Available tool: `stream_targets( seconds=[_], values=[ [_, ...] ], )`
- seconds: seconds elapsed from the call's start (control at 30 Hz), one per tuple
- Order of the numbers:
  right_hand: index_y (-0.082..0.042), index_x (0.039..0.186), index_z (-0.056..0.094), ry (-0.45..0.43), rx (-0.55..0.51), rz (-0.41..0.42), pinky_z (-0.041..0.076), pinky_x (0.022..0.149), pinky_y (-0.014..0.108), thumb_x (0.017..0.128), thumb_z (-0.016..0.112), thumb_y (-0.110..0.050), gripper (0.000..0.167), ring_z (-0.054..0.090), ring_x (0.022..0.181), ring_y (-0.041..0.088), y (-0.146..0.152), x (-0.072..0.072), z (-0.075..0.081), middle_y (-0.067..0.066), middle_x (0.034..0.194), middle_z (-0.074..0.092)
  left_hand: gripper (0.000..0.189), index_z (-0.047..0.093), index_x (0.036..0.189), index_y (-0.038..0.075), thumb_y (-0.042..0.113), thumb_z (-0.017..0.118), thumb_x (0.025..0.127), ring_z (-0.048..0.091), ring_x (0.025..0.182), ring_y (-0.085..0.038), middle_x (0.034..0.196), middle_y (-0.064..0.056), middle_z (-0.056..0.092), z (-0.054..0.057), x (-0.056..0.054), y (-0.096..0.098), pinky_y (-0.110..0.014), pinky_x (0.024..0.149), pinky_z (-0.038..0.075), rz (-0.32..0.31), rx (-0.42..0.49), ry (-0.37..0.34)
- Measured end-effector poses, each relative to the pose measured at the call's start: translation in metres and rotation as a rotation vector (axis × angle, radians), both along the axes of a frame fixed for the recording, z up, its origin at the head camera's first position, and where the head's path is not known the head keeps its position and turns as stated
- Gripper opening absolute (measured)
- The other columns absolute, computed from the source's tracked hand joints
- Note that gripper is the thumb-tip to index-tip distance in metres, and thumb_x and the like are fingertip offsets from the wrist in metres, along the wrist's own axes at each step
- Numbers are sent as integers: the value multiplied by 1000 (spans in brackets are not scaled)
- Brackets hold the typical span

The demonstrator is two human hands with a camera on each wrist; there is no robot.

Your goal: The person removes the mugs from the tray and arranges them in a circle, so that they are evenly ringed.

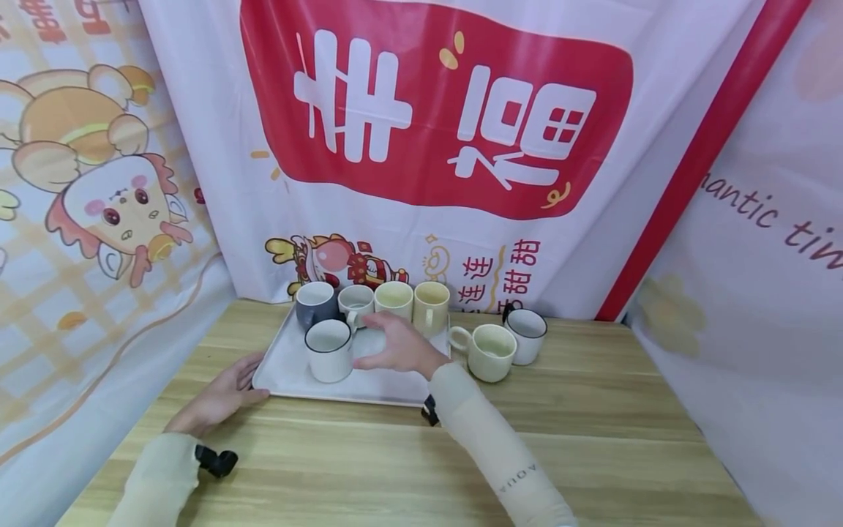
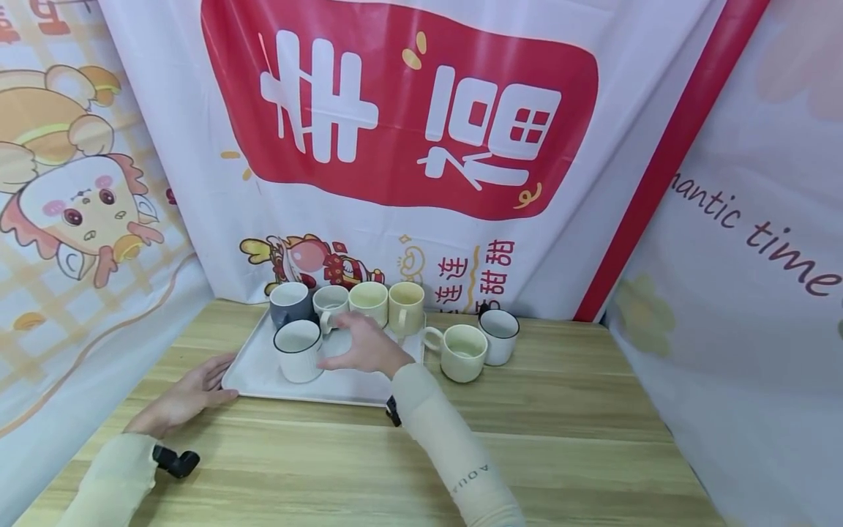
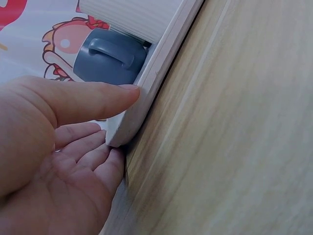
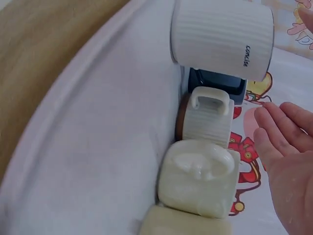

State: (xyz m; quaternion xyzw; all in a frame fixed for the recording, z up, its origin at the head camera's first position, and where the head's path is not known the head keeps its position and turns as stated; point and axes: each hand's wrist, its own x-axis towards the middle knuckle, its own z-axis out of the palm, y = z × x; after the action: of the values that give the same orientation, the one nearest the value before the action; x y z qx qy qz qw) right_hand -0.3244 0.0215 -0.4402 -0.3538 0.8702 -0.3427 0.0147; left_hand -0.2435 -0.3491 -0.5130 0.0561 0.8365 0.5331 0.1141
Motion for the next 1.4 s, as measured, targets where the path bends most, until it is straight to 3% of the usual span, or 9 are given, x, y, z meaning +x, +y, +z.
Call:
stream_targets(
  seconds=[0.3,0.57,0.8,0.97,1.1,1.4],
  values=[
    [-4,152,53,-117,-259,-181,51,121,45,77,93,-46,95,58,139,30,-48,5,-40,14,152,61,94,2,166,-7,6,68,101,7,160,-56,174,-34,5,2,4,-1,-67,130,15,0,38,7],
    [-13,153,53,-180,-360,-357,50,121,43,74,95,-52,98,55,142,21,-81,16,-53,4,154,58,93,4,166,-7,7,69,101,7,161,-54,174,-33,6,2,4,2,-66,131,14,1,50,12],
    [-15,148,55,-176,-408,-418,54,116,41,72,97,-49,93,58,133,20,-93,17,-57,2,145,63,94,4,166,-7,7,70,100,8,161,-54,174,-34,7,-1,2,2,-66,131,14,4,46,11],
    [-11,142,60,-157,-426,-413,58,108,36,69,99,-45,90,63,123,16,-93,16,-56,2,136,68,93,5,166,-7,5,69,99,8,161,-54,173,-34,7,-1,2,1,-65,132,14,16,45,3],
    [-11,140,62,-143,-404,-357,59,101,29,68,100,-41,87,65,116,11,-87,15,-50,0,130,70,93,4,166,-7,4,69,99,7,161,-54,174,-33,6,-1,3,1,-65,132,14,18,46,-3],
    [-17,141,65,-115,-343,-160,58,108,31,67,101,-35,84,65,122,12,-48,22,-13,-5,135,70,94,5,166,-6,7,70,100,7,161,-53,174,-32,6,1,4,1,-65,132,13,16,45,-9]
  ],
)
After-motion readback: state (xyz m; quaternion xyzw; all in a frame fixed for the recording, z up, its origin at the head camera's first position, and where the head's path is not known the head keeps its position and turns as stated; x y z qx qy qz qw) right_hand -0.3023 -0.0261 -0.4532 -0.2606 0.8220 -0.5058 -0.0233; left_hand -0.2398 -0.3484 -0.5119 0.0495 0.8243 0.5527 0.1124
